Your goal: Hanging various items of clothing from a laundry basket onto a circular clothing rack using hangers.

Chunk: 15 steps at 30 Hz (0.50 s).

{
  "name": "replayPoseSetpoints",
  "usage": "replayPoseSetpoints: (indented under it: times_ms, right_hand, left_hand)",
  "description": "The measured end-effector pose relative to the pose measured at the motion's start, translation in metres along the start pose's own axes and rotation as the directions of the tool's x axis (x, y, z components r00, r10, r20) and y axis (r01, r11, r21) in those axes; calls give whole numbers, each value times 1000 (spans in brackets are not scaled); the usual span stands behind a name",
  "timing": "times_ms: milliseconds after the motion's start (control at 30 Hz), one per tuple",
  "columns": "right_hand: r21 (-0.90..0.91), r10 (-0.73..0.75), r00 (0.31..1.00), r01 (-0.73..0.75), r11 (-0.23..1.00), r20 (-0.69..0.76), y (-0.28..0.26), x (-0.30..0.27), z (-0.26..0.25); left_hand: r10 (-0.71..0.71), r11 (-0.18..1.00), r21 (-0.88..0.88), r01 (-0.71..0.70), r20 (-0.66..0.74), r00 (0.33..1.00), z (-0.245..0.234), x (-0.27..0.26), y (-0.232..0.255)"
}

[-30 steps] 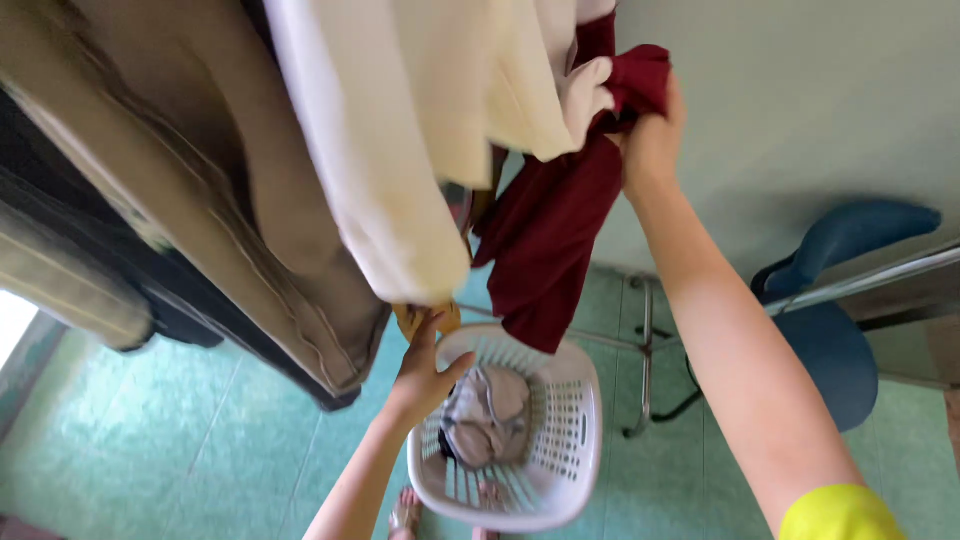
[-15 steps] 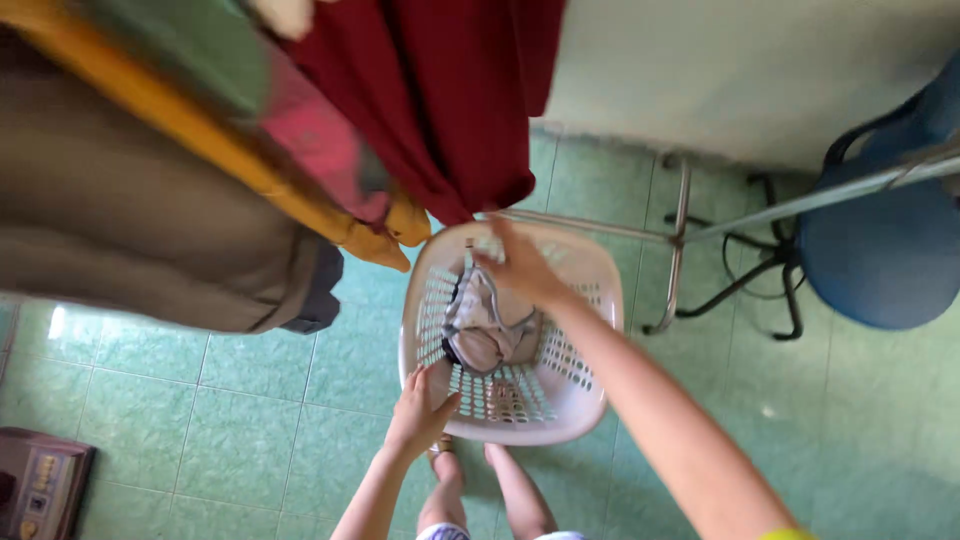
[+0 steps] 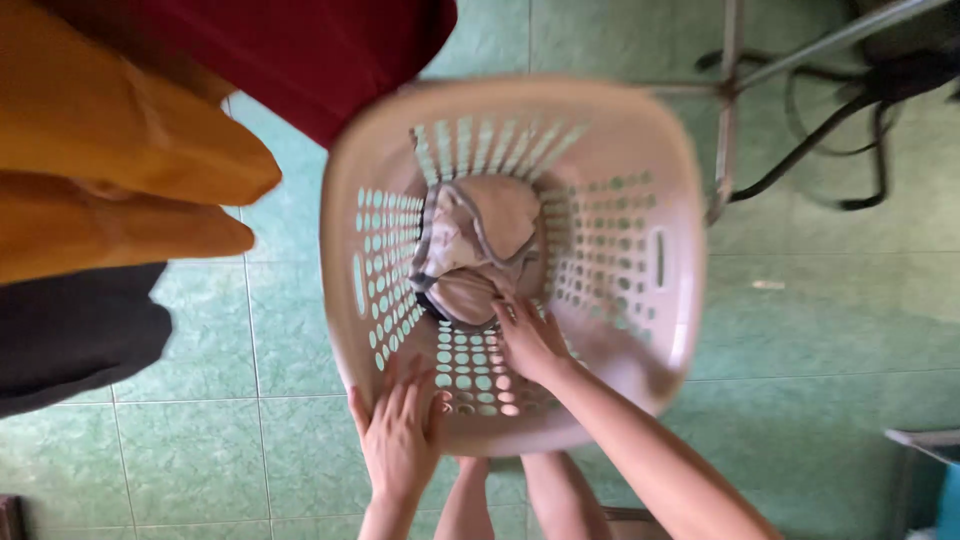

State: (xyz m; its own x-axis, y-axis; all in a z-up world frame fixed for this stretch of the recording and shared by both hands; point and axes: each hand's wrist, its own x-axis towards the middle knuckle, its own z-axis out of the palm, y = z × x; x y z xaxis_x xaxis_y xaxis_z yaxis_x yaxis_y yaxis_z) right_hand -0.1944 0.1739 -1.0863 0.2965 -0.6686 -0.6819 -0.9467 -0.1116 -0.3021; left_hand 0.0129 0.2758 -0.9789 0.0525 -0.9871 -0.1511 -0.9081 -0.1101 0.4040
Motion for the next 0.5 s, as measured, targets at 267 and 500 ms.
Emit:
replayPoseSetpoints:
  times_ms: [267,500]
  right_hand:
    - [-439,-500,817,352,827,-287,-45,161,35]
    - [-486,22,990,48,872,137,88,199,93]
  left_hand:
    - [-28,999,-27,17,-481,876,63,-23,-32]
    - [-284,925,-379,36,-625,727,102,-38,-62]
